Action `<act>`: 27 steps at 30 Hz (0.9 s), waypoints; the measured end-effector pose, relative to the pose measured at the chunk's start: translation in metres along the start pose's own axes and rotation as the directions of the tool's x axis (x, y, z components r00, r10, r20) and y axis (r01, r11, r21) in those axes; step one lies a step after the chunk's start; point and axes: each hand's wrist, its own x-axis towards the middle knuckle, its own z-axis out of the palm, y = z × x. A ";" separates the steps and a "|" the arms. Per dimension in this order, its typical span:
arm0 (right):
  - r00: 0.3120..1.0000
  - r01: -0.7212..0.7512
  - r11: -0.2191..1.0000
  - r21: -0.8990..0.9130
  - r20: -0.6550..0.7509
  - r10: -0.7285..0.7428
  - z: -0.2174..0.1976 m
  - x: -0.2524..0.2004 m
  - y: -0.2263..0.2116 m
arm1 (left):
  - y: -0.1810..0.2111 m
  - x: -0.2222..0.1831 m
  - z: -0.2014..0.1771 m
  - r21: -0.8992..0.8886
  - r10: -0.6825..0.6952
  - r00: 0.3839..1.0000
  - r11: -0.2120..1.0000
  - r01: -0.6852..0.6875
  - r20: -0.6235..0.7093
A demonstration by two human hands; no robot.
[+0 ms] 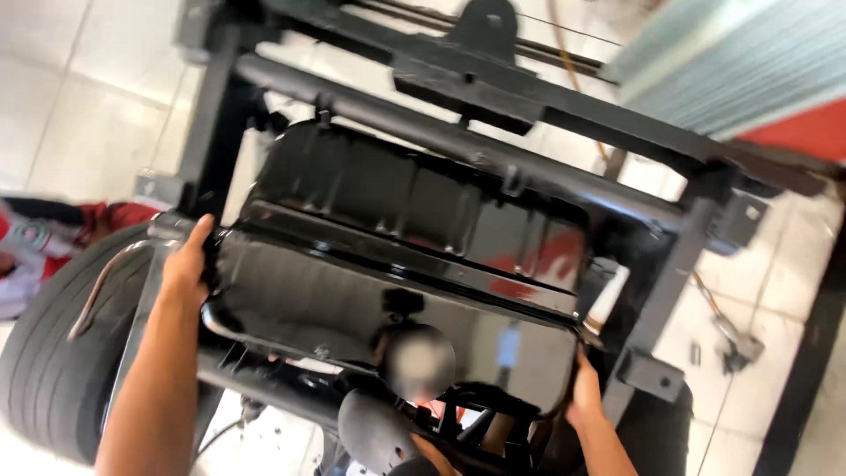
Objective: The person lifts a black fuel tank and maneuvers it into position under a vehicle chassis. They repeatedly adjust the tank's orientation and slide it along the frame rails to align it with mounting points, while another person assists from the opposite side.
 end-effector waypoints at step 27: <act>0.978 0.117 0.990 0.081 0.163 -0.128 -0.011 0.042 0.012 | 0.001 0.016 -0.003 0.044 0.018 0.997 0.999 -0.015 -0.072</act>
